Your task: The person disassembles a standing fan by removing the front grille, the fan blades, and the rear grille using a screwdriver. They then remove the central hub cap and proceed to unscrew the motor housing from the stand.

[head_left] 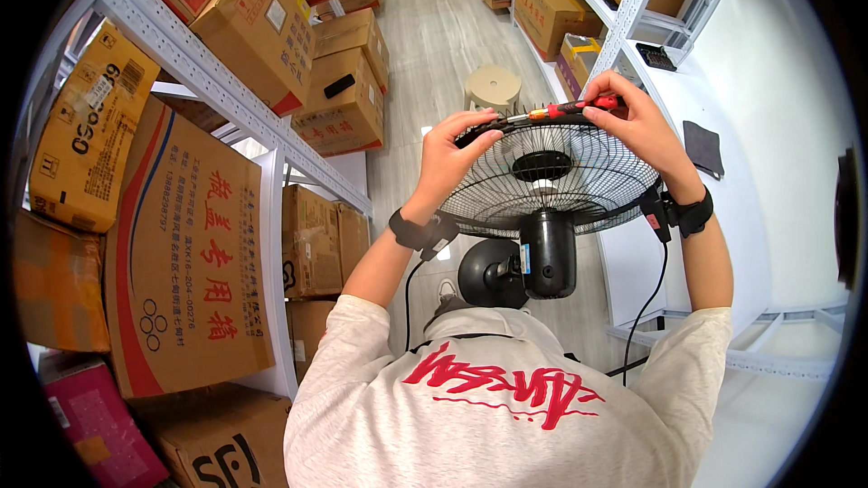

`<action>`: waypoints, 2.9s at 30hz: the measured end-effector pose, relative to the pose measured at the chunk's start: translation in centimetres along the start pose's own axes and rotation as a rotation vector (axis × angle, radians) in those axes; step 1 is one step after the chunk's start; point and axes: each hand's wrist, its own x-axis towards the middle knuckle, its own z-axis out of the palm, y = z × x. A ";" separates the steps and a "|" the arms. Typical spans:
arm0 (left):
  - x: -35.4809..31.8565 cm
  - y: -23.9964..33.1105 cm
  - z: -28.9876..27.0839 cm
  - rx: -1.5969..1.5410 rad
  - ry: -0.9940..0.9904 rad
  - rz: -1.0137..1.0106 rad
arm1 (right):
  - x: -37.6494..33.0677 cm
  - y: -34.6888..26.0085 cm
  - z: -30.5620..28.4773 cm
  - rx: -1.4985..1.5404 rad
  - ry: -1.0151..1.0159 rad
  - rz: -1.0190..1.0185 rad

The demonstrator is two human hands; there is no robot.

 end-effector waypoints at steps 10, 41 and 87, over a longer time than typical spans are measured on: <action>0.0 0.1 -0.1 0.000 -0.001 -0.012 | 0.3 -0.1 -0.4 -0.180 -0.001 -0.076; -0.1 0.2 -0.5 0.040 -0.030 0.005 | 0.9 -1.7 0.9 0.014 0.044 0.201; 0.0 0.4 -0.3 0.040 -0.041 0.001 | 0.8 -0.5 0.8 0.005 0.092 -0.014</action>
